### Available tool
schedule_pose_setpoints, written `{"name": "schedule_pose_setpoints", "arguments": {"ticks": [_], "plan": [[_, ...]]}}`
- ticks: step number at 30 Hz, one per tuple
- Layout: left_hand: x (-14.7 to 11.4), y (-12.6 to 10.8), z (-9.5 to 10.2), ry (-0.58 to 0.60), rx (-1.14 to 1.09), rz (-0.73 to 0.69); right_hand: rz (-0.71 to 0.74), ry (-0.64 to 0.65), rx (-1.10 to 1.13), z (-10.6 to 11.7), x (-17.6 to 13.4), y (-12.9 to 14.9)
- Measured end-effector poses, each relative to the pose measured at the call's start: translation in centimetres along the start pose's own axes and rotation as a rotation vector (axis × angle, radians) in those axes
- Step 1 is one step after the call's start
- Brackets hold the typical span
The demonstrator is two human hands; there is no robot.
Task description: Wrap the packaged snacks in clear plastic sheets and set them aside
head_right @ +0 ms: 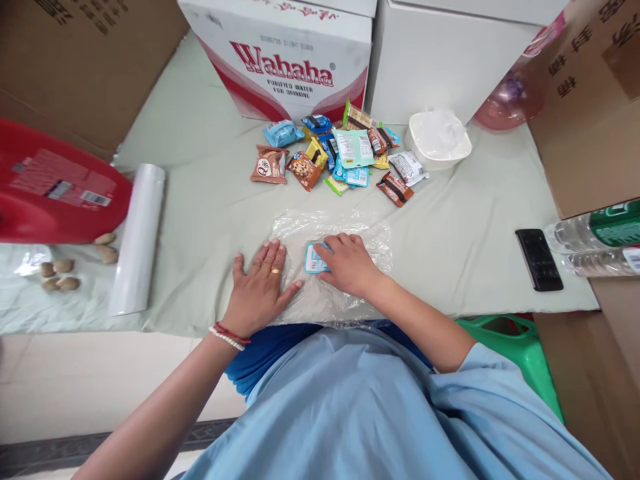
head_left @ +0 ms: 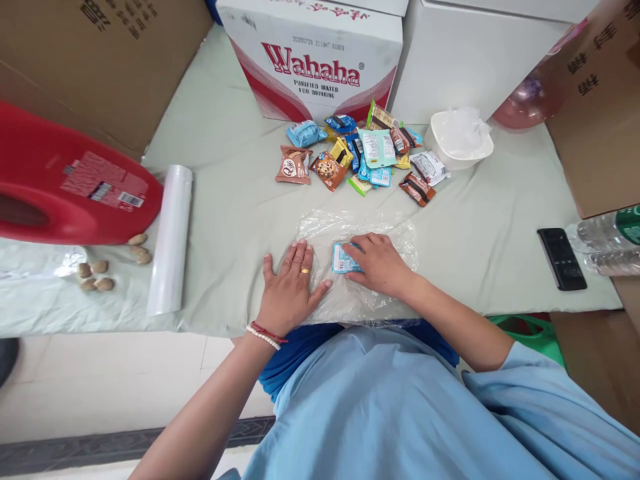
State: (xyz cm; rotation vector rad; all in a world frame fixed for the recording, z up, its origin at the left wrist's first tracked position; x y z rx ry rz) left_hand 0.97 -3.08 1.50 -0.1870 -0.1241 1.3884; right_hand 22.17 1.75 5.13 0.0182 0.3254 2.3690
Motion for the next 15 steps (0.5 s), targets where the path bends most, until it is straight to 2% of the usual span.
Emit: {"name": "schedule_pose_setpoints", "arguments": {"ticks": [3, 9, 15], "plan": [[-0.1, 0.0, -0.1, -0.011, -0.003, 0.007, 0.020, 0.000, -0.031, -0.2, -0.1, 0.0], [-0.1, -0.1, -0.2, -0.012, -0.003, 0.015, 0.159, -0.071, -0.058, -1.3, -1.5, -1.6], [-0.1, 0.0, -0.3, -0.037, 0.008, 0.005, 0.159, -0.118, 0.054, -1.3, -2.0, -2.3]]}}
Point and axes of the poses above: each hand's wrist, its own x-axis towards the middle knuckle, its own z-axis out of the back of the hand, y = z × x, the point moved 3 cm from there along x, towards the middle knuckle, and after that the axes turned 10 degrees about z, right-handed, at the moved point
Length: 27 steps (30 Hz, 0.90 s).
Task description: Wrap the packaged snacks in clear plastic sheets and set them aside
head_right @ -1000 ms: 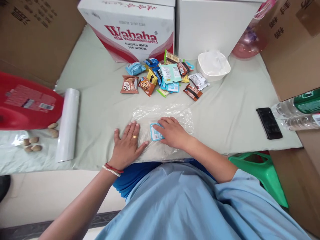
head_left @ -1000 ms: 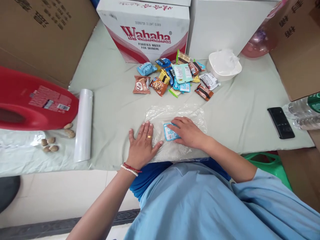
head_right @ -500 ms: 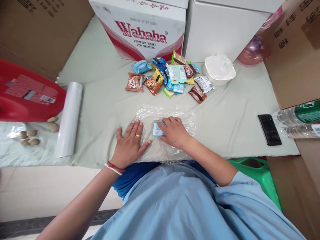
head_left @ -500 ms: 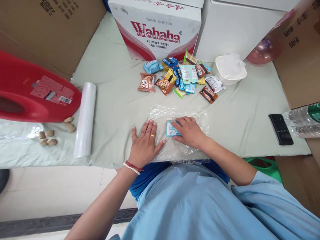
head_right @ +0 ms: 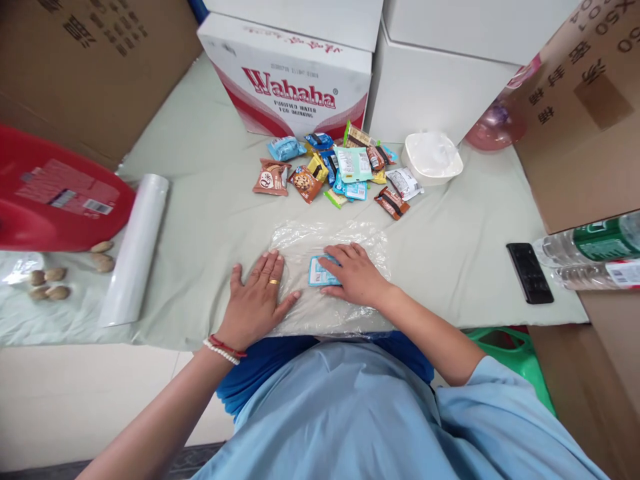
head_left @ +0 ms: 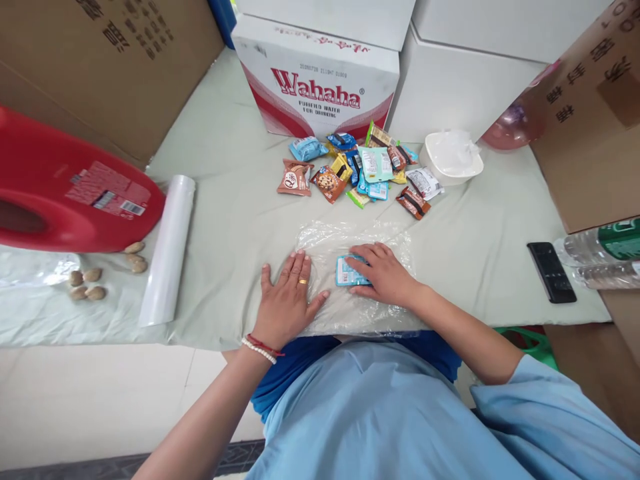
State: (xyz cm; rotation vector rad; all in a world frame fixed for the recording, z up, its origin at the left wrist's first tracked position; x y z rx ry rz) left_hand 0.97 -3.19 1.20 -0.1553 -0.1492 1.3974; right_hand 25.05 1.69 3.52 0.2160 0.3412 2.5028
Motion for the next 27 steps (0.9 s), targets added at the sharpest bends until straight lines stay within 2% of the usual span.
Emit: {"name": "schedule_pose_setpoints", "arguments": {"ticks": [2, 5, 8, 10, 14, 18, 20, 22, 25, 27], "plan": [[0.0, 0.1, -0.1, -0.016, 0.004, -0.007, -0.048, -0.067, 0.056, 1.0, 0.2, -1.1], [0.0, 0.2, -0.2, -0.032, 0.014, -0.015, -0.249, -0.148, 0.060, 2.9, 0.8, -4.6], [0.0, 0.3, -0.3, -0.046, 0.020, -0.020, -0.461, -0.142, -0.042, 4.5, 2.0, -8.9], [0.1, 0.3, -0.2, -0.053, 0.016, -0.022, -0.542, -0.141, -0.130, 5.1, 3.2, -11.3], [0.2, 0.1, -0.1, -0.058, 0.001, -0.014, -0.593, -0.130, -0.249, 5.2, 6.0, -14.1], [0.2, 0.1, 0.0, -0.059, -0.014, -0.003, -0.562, -0.148, -0.271, 6.1, 6.9, -14.7], [0.2, 0.1, 0.0, -0.068, -0.032, -0.005, -0.560, -0.194, -0.264, 7.3, 5.6, -14.4], [0.2, 0.1, 0.1, -0.077, -0.050, -0.009, -0.523, -0.285, -0.243, 8.8, 3.0, -13.7], [0.2, 0.1, 0.2, -0.072, -0.065, -0.006, -0.448, -0.429, -0.195, 10.8, -2.9, -12.0], [0.2, 0.1, 0.2, -0.061, -0.073, -0.003, -0.431, -0.530, -0.193, 11.4, -7.6, -10.8]]}}
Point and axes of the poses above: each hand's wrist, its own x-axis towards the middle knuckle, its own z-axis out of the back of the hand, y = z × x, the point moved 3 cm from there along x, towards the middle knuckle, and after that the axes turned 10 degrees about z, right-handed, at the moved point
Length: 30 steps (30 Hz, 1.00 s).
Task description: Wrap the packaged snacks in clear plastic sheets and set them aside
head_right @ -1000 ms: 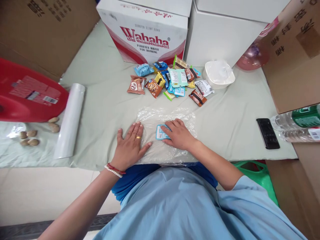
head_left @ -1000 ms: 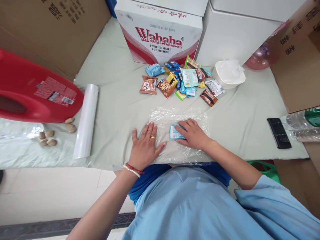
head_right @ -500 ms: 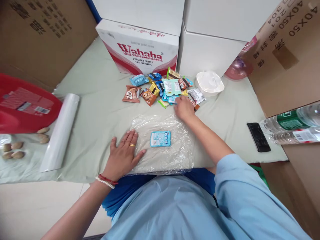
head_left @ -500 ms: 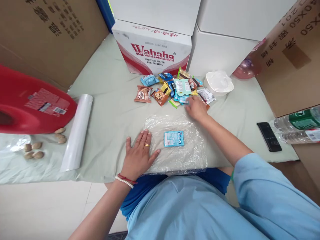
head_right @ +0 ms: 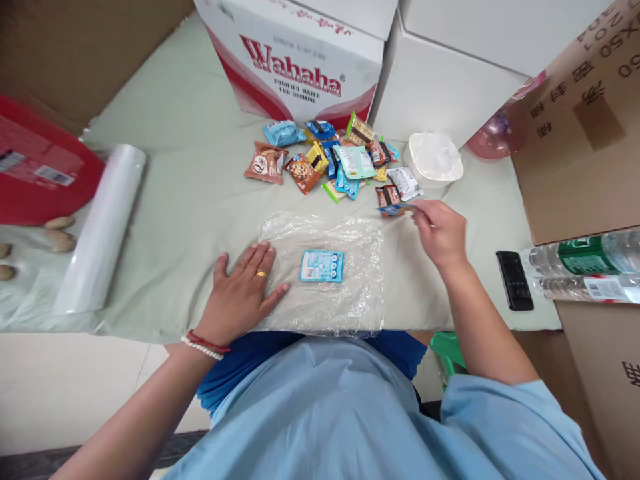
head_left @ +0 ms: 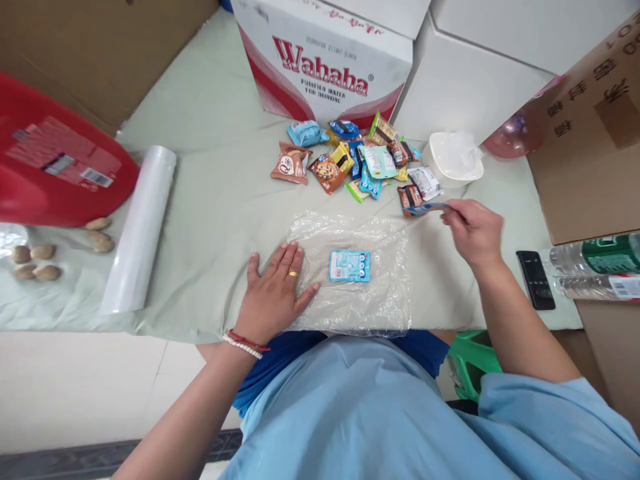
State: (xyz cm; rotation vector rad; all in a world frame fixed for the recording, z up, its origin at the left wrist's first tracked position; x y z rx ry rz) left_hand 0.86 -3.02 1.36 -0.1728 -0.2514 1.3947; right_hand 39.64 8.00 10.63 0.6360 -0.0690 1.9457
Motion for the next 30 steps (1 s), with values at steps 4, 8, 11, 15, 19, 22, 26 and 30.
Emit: {"name": "schedule_pose_setpoints", "arguments": {"ticks": [4, 8, 11, 15, 19, 22, 26, 30], "plan": [[0.0, -0.1, 0.0, 0.010, -0.022, 0.006, 0.038, -0.003, -0.024, 2.6, -7.8, -2.2], [0.1, -0.1, 0.1, 0.008, -0.031, 0.013, 0.023, 0.174, -0.068, 1.8, -12.6, -3.7], [0.1, -0.1, 0.1, 0.015, -0.030, 0.012, -0.095, 0.114, -0.101, 0.6, -13.0, -3.4], [0.1, 0.0, 0.1, 0.033, -0.010, 0.017, -0.181, 0.208, -0.113, -2.5, -11.7, -2.2], [0.1, -0.1, 0.1, 0.056, 0.002, 0.006, -0.204, 0.202, -0.164, -3.5, -11.5, -2.8], [0.1, -0.1, 0.0, 0.058, -0.001, 0.028, -0.197, 0.181, -0.202, -2.7, -11.6, -3.6], [0.0, 0.0, -0.1, 0.064, -0.025, 0.029, -0.158, 0.069, -0.099, -1.4, -9.6, -1.0], [0.0, 0.0, -0.2, 0.067, -0.018, 0.032, 0.010, 0.150, 0.173, -2.4, -6.1, 6.9]]}}
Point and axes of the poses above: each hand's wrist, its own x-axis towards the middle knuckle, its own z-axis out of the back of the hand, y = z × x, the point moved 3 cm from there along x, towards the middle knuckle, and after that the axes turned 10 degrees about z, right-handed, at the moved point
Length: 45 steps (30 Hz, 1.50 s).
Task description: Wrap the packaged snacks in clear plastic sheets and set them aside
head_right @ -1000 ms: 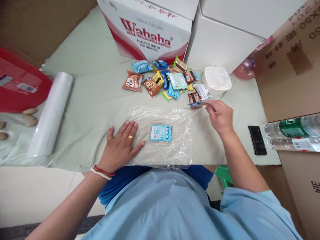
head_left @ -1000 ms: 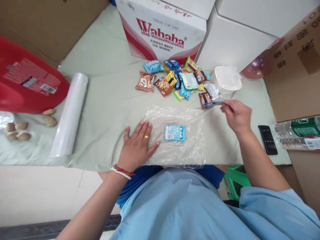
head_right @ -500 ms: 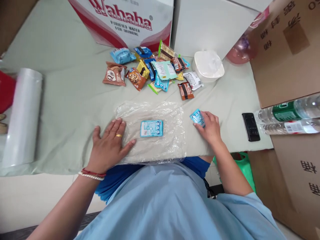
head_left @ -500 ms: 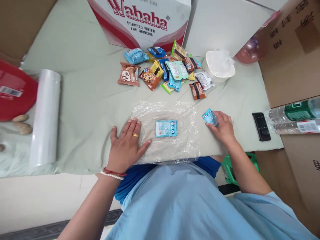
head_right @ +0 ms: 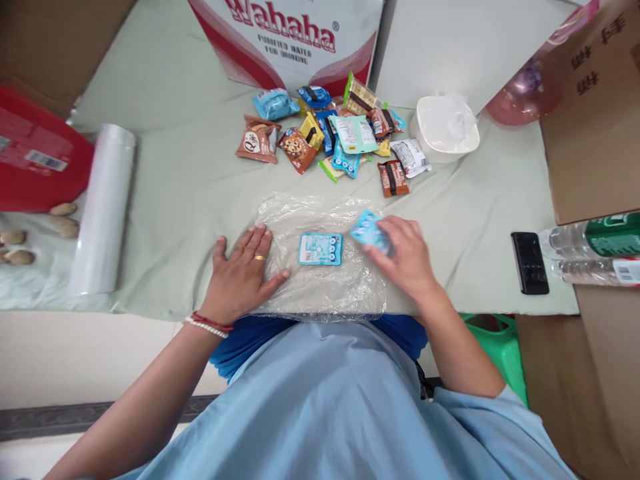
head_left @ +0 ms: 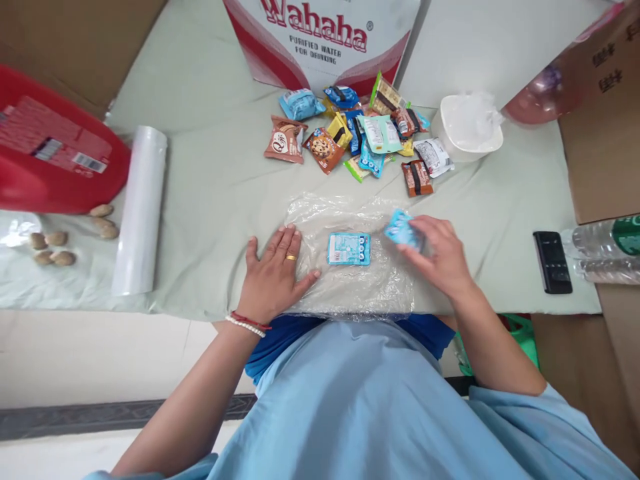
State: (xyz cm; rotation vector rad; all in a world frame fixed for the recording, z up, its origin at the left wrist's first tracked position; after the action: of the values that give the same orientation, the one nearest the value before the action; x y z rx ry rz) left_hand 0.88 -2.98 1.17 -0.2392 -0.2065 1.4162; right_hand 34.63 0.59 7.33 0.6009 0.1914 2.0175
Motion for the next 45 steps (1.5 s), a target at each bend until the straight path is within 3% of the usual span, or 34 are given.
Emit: {"name": "schedule_pose_setpoints", "arguments": {"ticks": [3, 5, 11, 18, 27, 31, 35, 38, 42, 45], "plan": [[0.0, -0.1, 0.0, 0.005, 0.014, -0.002, 0.136, 0.111, 0.072, -2.3, 2.6, 5.1], [0.0, -0.1, 0.0, 0.005, 0.016, -0.008, 0.192, 0.196, 0.057, -4.0, 3.7, 6.9], [-0.1, -0.1, 0.0, -0.009, 0.005, -0.006, 0.260, 0.415, -0.018, -7.5, 4.0, 7.6], [-0.1, -0.1, 0.0, -0.007, -0.002, -0.011, 0.250, 0.361, 0.026, -7.1, 3.7, 6.3], [-0.1, 0.4, 0.4, 0.000, -0.040, -0.004, 0.223, 0.403, 0.058, -6.9, 3.4, 6.1], [-0.1, 0.9, 0.7, -0.033, -0.088, 0.025, 0.248, 0.359, 0.073, -5.5, 3.3, 6.1], [-1.0, 1.8, 1.8, -0.110, -0.131, 0.004, 0.277, 0.262, 0.159, -1.9, 1.0, 5.7], [-2.7, 2.4, 2.9, -0.088, -0.147, -0.127, 0.290, 0.290, 0.281, 0.3, -2.9, 5.3], [-5.6, 2.7, 2.9, 0.110, -0.221, -0.385, 0.301, 0.414, 0.269, -0.1, -8.5, 4.7], [-6.7, 2.7, 2.1, 0.167, -0.212, -0.455, 0.251, 0.351, 0.189, -1.6, -10.5, 4.1]]}}
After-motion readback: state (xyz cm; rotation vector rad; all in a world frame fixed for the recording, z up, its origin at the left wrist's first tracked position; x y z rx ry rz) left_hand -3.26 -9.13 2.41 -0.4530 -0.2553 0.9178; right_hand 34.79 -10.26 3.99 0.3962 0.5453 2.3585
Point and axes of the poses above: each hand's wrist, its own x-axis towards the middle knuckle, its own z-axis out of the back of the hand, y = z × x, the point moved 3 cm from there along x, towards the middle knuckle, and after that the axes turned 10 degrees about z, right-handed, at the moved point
